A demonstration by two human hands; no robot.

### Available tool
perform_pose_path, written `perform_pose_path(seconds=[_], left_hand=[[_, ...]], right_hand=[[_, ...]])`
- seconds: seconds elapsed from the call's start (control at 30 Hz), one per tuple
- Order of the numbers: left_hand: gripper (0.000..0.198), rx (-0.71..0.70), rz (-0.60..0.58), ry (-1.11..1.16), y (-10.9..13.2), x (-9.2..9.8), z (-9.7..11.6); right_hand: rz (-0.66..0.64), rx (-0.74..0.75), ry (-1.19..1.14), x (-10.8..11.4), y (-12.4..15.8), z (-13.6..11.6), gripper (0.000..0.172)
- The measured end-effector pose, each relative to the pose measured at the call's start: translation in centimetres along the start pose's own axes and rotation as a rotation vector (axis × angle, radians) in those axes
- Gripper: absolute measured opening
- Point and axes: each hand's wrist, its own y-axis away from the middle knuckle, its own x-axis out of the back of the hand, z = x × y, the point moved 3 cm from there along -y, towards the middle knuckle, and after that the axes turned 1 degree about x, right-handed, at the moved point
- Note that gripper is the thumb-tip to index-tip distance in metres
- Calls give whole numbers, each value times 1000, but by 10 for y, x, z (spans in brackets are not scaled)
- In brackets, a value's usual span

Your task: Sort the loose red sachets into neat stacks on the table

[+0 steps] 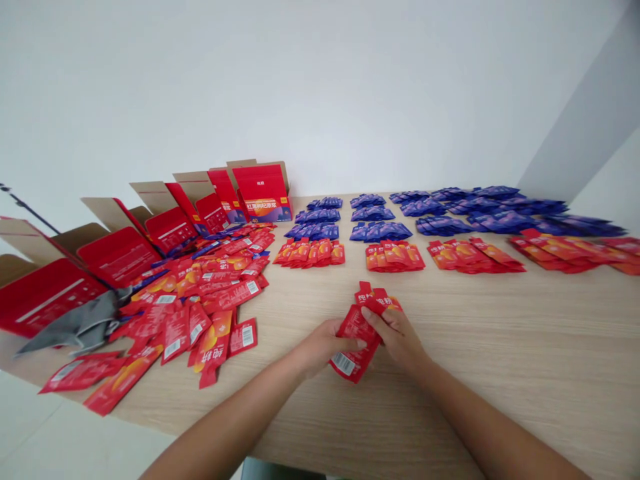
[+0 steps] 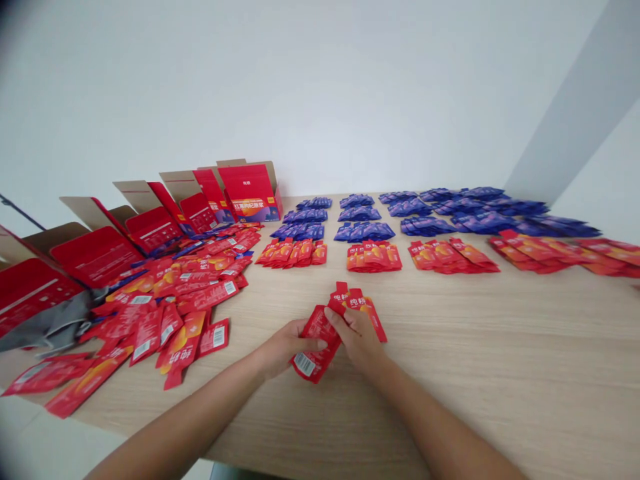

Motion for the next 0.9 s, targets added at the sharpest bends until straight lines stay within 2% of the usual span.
perform_pose_path(seconds=[0.1, 0.2, 0.3, 0.4, 0.47, 0.57, 0.67, 0.77, 0.83, 0.9], left_hand=[[46, 22, -26, 61, 3, -4, -4], [46, 20, -20, 112, 3, -4, -3], [47, 34, -11, 150, -3, -4, 2], [50, 63, -8, 178, -13, -11, 7], [50, 87, -41, 199, -19, -21, 7], [43, 102, -113, 196, -25, -38, 1], [42, 102, -125, 90, -25, -42, -10], [49, 88, -63, -68, -17, -24, -16], [53, 35, 39, -190, -5, 0, -12], [51, -99, 199, -361, 13, 30, 2]], right_hand=[[38, -162, -145, 6, -4, 7, 59], [79, -234, -274, 11, -11, 8, 60], [9, -202, -335, 13, -18, 2, 61], [-105, -124, -389, 13, -18, -6, 45], [-115, -84, -482, 15, -15, -8, 35], [-7, -90, -594, 23, -15, -6, 23], [157, -151, -648, 38, -22, 0, 25], [301, -230, -570, 59, -29, 13, 27], [352, -304, -442, 71, -33, 26, 24], [381, -360, -284, 80, -36, 41, 19]])
